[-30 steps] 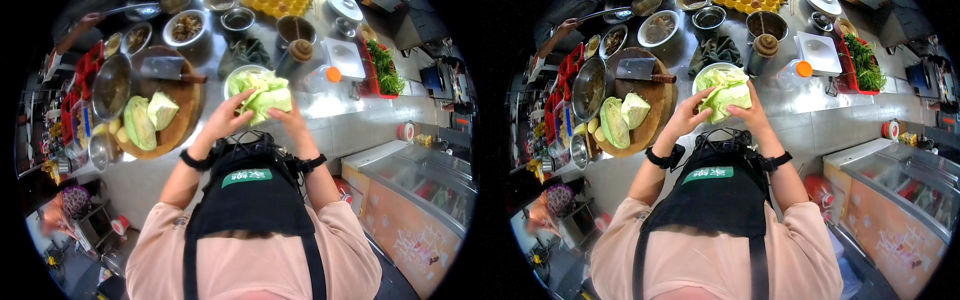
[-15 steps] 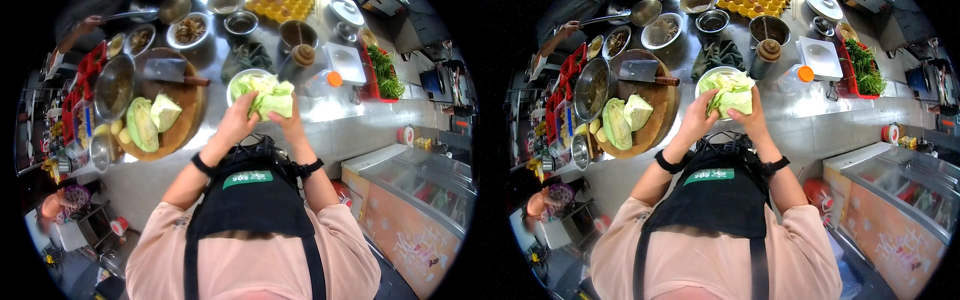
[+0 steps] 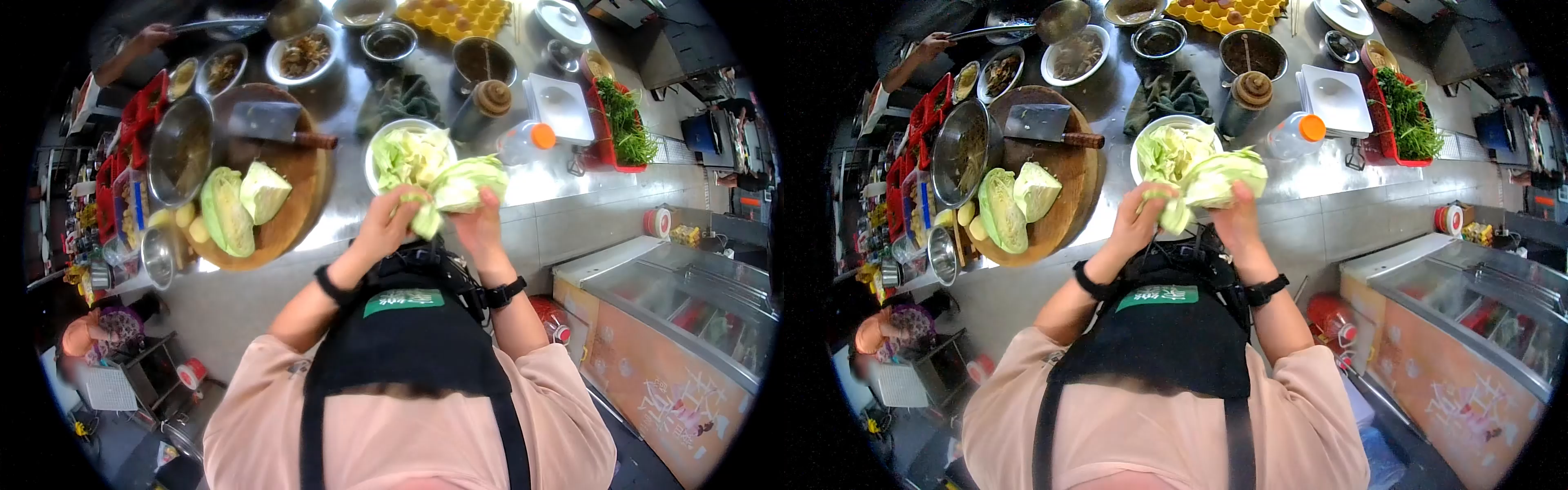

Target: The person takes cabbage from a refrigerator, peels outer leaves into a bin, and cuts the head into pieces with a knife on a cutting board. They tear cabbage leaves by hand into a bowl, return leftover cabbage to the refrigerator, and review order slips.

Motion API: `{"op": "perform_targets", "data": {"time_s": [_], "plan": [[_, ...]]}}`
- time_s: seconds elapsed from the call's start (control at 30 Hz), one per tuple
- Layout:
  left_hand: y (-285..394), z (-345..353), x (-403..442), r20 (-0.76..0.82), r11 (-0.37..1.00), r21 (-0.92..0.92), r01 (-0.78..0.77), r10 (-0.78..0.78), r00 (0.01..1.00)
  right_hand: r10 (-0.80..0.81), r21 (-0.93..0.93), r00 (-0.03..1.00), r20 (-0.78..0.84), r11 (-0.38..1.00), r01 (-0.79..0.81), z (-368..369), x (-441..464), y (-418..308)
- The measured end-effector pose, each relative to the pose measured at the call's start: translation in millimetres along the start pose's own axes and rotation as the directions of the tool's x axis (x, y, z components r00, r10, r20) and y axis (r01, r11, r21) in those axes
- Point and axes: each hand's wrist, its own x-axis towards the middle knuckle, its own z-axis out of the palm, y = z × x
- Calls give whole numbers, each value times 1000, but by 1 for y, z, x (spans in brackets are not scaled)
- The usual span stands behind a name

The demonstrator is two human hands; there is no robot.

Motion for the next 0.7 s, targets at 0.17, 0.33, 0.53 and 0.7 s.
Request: {"op": "perform_targets", "data": {"time_s": [0.17, 0.33, 0.53, 0.7], "plan": [[-14, -27, 17, 13, 960, 277, 36, -41, 999, -146, -214, 988, -46, 968, 133, -67, 2, -24], [-85, -22, 94, 18, 853, 510, 105, -133, 991, -133, -246, 991, -29, 962, 122, -90, 2, -21], [-92, -15, 98, 67, 511, 846, -151, 179, 981, -97, -384, 995, -19, 920, 82, -81, 1, -13], [-116, -11, 88, 346, 319, 872, -370, 130, 929, -60, -455, 998, 10, 889, 58, -81, -2, -13]]}}
